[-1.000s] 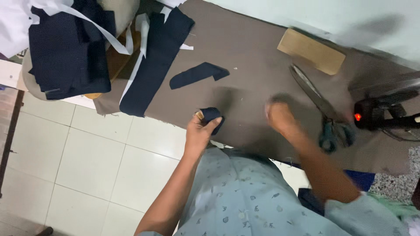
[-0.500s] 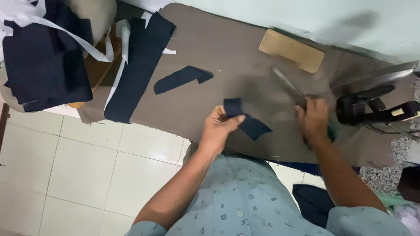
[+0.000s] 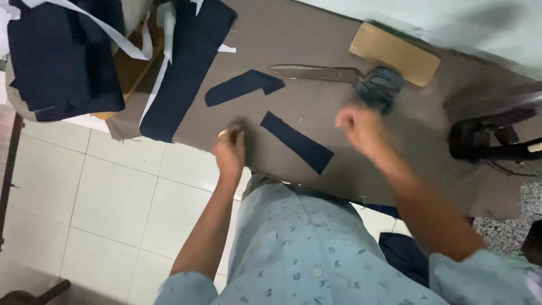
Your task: The person irons pieces of dark fabric using an iron and a wooden block, then cuts a strip of fabric and a piece of white interfacing with large shears before ironing them together.
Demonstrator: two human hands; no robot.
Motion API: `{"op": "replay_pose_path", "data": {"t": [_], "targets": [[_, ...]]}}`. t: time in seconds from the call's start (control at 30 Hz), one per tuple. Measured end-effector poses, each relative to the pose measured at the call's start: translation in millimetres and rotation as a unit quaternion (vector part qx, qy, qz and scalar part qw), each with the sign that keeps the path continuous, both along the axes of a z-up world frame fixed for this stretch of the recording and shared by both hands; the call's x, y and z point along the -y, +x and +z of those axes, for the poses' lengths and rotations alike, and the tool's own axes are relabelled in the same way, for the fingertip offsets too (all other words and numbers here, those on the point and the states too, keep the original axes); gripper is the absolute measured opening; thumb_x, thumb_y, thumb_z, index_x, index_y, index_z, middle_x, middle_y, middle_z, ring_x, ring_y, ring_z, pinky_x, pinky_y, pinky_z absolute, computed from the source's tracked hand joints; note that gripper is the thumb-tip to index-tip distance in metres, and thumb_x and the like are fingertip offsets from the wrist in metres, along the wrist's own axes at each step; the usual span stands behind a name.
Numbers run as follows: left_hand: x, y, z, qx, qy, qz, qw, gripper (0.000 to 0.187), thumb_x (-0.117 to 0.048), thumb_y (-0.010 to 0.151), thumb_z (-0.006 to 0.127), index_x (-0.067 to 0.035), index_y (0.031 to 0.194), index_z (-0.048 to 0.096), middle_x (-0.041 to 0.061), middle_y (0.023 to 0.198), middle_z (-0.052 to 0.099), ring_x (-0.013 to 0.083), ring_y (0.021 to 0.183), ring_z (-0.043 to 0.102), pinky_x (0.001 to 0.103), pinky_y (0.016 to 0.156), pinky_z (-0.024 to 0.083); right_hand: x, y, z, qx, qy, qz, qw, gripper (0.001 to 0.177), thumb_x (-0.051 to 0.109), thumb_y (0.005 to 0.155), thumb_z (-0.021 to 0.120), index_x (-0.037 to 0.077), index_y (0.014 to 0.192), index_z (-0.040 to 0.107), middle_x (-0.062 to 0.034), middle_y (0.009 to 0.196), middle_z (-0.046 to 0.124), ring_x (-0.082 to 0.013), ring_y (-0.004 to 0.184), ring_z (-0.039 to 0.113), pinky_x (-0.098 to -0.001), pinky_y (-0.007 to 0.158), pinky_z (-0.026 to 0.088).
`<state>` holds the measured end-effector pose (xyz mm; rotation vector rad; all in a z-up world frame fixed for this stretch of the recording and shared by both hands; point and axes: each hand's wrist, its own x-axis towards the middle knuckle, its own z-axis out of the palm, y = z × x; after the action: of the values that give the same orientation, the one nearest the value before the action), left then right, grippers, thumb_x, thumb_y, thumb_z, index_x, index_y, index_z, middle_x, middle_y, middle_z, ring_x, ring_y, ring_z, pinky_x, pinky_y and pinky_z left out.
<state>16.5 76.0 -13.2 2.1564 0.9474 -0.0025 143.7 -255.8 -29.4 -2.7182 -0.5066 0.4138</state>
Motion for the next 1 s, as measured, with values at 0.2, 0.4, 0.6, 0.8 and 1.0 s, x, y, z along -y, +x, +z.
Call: {"op": "replay_pose_path", "data": {"t": [0.2,0.4,0.6,0.8,1.0], "targets": [[25,55,-33,-0.045,0.061,-0.263,0.962,0.038,-0.032,0.086,0.083,-0.023,0.121,0.072,0.007,0.135,0.055,0.0371,0.126,0.06,0.051,0.11,0.049,-12,-89,-25,-0.078,0.034,-0.065,0.994,0.033,0.048,0.094,0.071,0.021,0.114,0.069,-0.0056,0.103,0.07,-0.0262,0.104,0.07,-0.0409,0.09,0.054],[33,20,-48,-0.017,-0.246,-0.216,0.945,0.03,-0.01,0.079,0.084,-0.014,0.103,0.065,0.004,0.091,0.068,0.022,0.082,0.073,0.037,0.082,0.057,34,-70,-3,-0.137,0.196,-0.085,0.967,0.017,0.005,0.089,0.076,0.004,0.104,0.07,-0.0174,0.088,0.075,-0.03,0.081,0.074,-0.0391,0.072,0.056],[53,40,-45,-0.08,-0.031,-0.203,0.975,0.032,-0.018,0.088,0.08,-0.024,0.119,0.072,0.004,0.105,0.075,0.0279,0.108,0.073,0.045,0.089,0.06,51,-51,-38,0.019,0.206,-0.01,0.978,0.015,0.004,0.089,0.08,0.007,0.103,0.076,-0.014,0.088,0.073,-0.0306,0.082,0.073,-0.0378,0.072,0.056],[102,9,-44,0.169,0.144,-0.265,0.938,0.018,-0.017,0.091,0.066,-0.004,0.103,0.067,0.022,0.093,0.065,0.0442,0.084,0.065,0.059,0.076,0.05,51,-79,-18,0.181,0.22,0.062,0.957,0.008,0.003,0.096,0.072,0.009,0.1,0.075,-0.0085,0.1,0.069,-0.0292,0.092,0.068,-0.0366,0.079,0.055],[167,-35,-68,0.16,0.254,-0.489,0.819,0.072,-0.044,0.102,0.063,-0.016,0.161,0.034,0.016,0.168,0.029,0.0371,0.152,0.032,0.06,0.117,0.031,66,-96,-44,0.222,0.185,0.103,0.952,0.016,0.008,0.101,0.067,0.018,0.105,0.079,-0.0034,0.11,0.063,-0.0264,0.103,0.067,-0.0363,0.086,0.053]]}}
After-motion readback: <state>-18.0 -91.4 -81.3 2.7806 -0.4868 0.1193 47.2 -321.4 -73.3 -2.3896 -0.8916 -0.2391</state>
